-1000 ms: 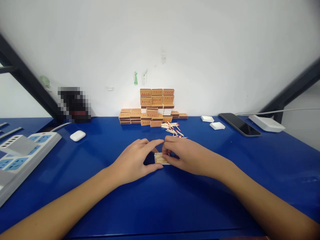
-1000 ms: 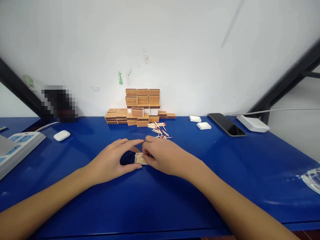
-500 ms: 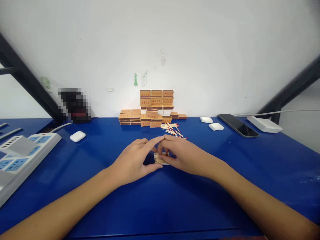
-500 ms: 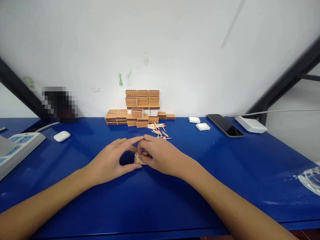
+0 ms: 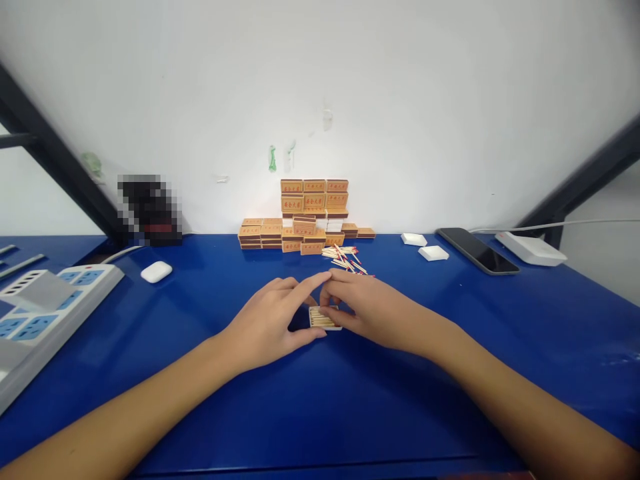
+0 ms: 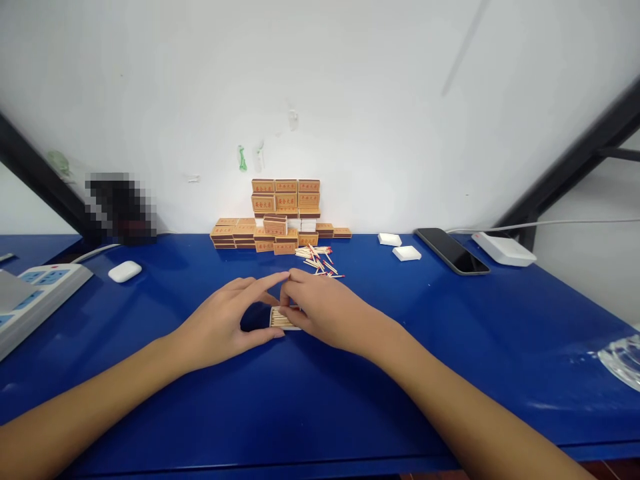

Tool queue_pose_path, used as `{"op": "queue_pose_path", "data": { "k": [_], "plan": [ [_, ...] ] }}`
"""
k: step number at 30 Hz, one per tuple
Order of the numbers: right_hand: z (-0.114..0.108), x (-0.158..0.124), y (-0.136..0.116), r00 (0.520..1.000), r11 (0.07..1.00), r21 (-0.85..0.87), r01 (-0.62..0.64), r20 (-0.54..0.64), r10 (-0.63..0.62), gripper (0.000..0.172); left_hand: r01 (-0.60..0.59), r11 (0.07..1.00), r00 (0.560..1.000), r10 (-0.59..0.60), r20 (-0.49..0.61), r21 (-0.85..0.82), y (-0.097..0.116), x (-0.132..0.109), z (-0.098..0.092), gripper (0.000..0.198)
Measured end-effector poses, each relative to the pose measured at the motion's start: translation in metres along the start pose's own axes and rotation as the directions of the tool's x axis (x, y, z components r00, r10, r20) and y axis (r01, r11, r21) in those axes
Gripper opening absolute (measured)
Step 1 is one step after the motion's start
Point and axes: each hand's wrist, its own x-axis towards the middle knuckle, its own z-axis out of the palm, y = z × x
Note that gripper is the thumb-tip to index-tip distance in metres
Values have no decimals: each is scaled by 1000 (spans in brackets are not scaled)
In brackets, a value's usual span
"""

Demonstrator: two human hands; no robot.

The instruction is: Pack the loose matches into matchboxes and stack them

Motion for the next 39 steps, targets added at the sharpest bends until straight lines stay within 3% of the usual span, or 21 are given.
{"op": "queue_pose_path", "data": {
  "k": [3,7,11,14,17,22,28,32,39],
  "plan": [
    [-3,0,-1,1000,1000,-26,6,0,-6,10,-16,1000,1000,16,-14,1,1,-1,0,87],
    [-18,-3,9,992,999,-40,20,-123,-25,14,-37,999,997,36,-74,-15,1,0,-2,86],
    [-37,-8,36,972,988,-131,-86,-229,54,11,0,999,997,-4,-75,-47,-2,1,-3,81],
    [-45,-10,57,971,967,-180,-182,-188,148,10,25,997,999,-29,-46,-72,-4,1,-2,77],
    [-45,-11,68,973,961,-166,-219,-111,203,11,36,995,994,-45,-97,-93,-4,1,-1,74],
    [-36,-9,65,979,972,-120,-200,3,202,11,63,992,997,-68,-37,-110,-6,2,1,70],
    [-29,-8,54,968,972,-111,-207,120,220,15,44,999,997,-46,-61,-32,-7,3,-3,69],
    [-29,-7,50,977,981,-97,-168,117,179,17,32,999,999,-32,-8,-14,-6,3,-3,64],
    [-24,-4,51,980,968,-169,-183,42,192,14,21,1000,1000,-21,-14,2,-7,4,-2,63]
  ]
}}
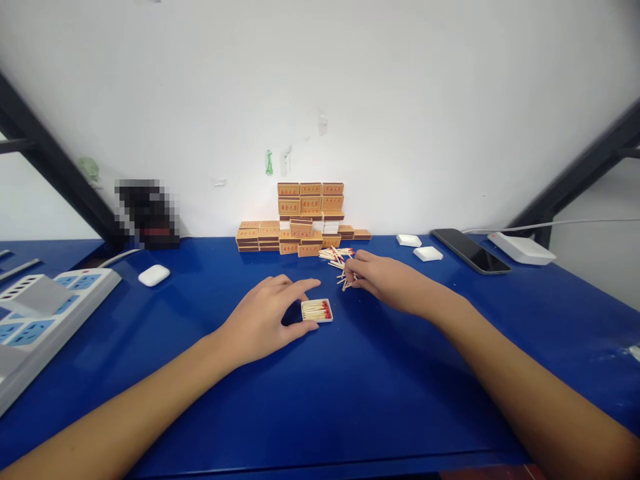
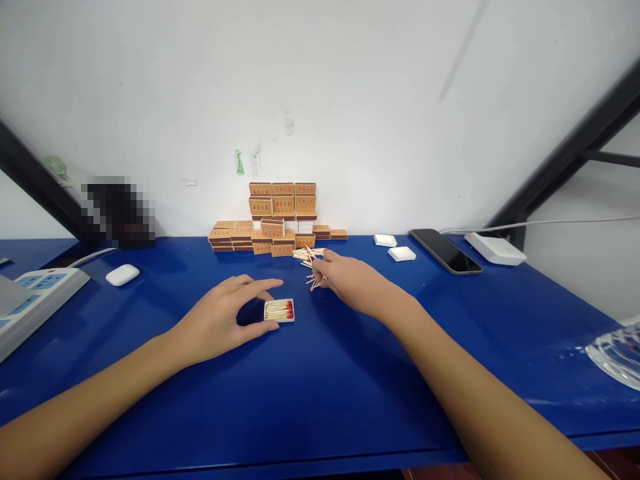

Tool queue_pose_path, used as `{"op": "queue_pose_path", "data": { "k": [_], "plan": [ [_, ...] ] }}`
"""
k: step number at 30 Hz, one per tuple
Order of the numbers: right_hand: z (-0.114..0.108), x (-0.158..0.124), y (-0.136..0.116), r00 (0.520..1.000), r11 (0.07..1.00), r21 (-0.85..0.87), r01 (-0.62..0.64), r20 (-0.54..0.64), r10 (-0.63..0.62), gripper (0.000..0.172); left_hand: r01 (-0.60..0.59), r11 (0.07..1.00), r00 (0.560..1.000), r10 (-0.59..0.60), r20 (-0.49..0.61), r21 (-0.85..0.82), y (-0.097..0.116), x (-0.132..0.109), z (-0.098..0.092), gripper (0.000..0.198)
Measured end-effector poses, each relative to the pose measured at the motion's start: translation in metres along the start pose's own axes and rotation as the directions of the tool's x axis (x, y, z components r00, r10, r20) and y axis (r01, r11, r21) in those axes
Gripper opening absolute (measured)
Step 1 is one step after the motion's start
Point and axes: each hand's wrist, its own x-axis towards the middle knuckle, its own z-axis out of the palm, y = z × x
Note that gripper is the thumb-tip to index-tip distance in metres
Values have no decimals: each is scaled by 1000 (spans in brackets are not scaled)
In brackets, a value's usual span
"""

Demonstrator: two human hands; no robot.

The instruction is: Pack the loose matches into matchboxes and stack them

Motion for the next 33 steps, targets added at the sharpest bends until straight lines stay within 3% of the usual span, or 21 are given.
{"op": "queue_pose_path", "data": {
  "k": [4,20,33],
  "plan": [
    [2,0,0,999,999,-22,36,-17,-36,21,-7,1000,1000,7,11,3,0,-1,0,63],
    [0,-1,2,997,992,115,49,51,-55,9,-11,1000,1000,11,-5,4,1,-1,0,62],
    [9,-1,-1,996,999,-32,12,88,-9,19,-1,1000,1000,1,9,5,2,0,-1,62]
  ]
}}
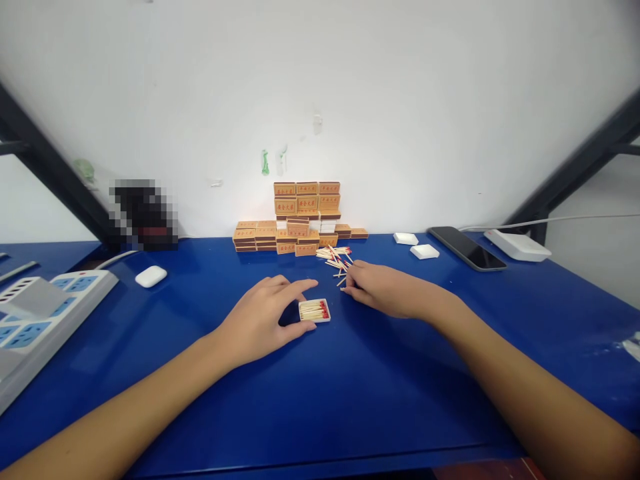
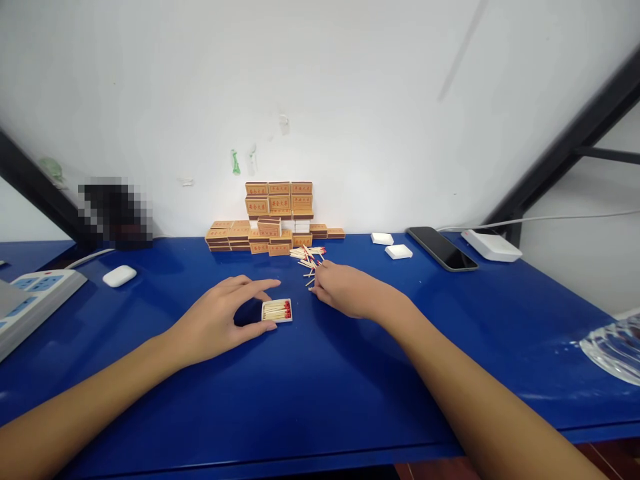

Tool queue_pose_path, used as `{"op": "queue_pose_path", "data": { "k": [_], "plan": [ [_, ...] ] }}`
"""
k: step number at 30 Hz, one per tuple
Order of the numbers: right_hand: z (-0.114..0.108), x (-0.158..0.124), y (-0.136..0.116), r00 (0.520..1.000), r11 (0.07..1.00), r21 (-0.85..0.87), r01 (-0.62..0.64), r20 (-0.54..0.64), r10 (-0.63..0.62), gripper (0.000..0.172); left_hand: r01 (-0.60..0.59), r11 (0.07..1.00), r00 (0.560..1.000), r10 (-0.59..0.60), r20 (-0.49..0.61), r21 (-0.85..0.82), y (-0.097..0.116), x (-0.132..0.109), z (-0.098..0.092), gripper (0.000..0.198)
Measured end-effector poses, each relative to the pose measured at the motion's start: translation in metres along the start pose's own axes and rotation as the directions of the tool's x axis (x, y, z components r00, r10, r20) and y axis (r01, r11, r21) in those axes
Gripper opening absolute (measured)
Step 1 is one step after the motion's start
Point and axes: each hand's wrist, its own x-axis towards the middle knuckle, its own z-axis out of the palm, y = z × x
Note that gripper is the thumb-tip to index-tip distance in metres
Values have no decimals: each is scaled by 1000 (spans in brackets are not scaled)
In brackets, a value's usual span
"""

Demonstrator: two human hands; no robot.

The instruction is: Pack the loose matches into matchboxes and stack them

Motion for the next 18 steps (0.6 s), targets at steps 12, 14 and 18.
{"op": "queue_pose_path", "data": {
  "k": [12,14,18],
  "plan": [
    [-9,-1,-11,994,982,175,64,-94,-48,6,17,1000,1000,-17,-14,-6,0,1,0,65],
    [-7,-1,-19,976,960,235,153,-191,-109,6,8,1000,1000,-8,-15,-3,1,0,1,68],
    [2,3,-37,938,910,322,262,-306,-161,9,-5,1000,1000,5,-18,-21,2,0,2,75]
  ]
}}
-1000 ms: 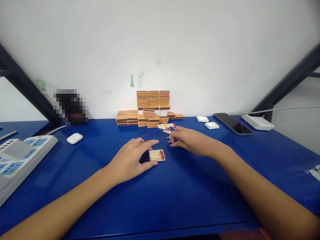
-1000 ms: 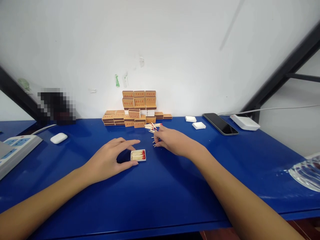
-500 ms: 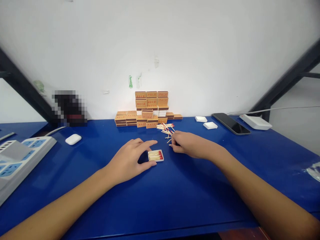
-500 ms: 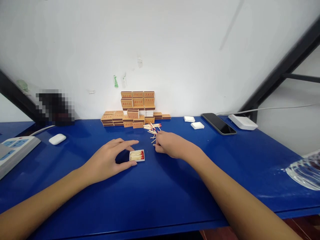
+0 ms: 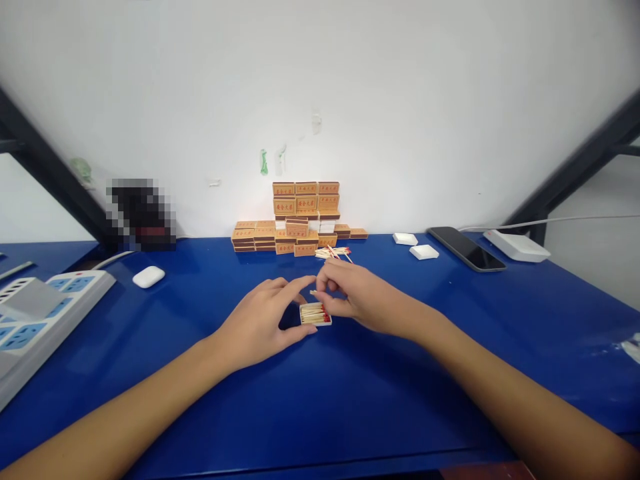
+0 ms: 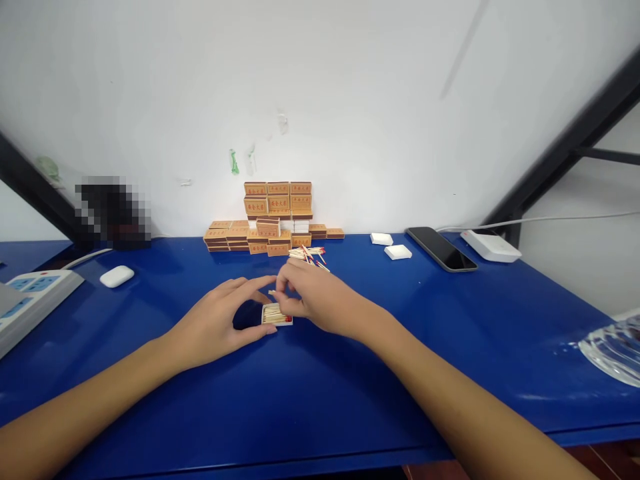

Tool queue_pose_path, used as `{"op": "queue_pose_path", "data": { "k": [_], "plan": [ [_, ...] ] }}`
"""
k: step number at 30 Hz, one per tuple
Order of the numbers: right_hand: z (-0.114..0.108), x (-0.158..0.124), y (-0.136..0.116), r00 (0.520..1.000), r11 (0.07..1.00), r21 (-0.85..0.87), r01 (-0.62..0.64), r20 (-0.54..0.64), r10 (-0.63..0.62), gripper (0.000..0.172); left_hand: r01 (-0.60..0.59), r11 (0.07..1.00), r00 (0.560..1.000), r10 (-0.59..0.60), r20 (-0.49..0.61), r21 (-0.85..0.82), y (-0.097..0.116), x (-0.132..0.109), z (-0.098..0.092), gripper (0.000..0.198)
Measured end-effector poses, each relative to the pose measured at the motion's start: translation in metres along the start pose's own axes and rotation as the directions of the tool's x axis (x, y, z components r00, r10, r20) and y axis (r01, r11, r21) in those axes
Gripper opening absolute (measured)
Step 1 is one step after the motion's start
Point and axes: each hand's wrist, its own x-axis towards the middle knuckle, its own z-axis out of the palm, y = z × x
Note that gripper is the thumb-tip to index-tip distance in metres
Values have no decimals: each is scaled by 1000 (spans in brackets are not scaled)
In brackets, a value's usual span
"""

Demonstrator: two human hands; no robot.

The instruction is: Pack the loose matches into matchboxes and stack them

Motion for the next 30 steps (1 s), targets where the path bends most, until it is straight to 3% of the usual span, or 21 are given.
{"op": "queue_pose_path", "data": {
  "k": [4,9,19,30],
  "plan": [
    [13,2,-2,999,1000,18,13,33,-13,9,19,999,1000,-19,-9,-32,0,0,0,86],
    [19,4,-3,997,997,-82,2,78,5,7,21,999,1000,-21,4,-36,0,0,-1,87],
    [1,-2,-2,994,985,-171,21,107,-2,4,48,998,999,-47,11,-41,-2,0,0,85],
    [4,-1,-3,985,982,-187,2,167,30,13,39,999,999,-39,16,-34,-1,-1,0,86]
  ]
}}
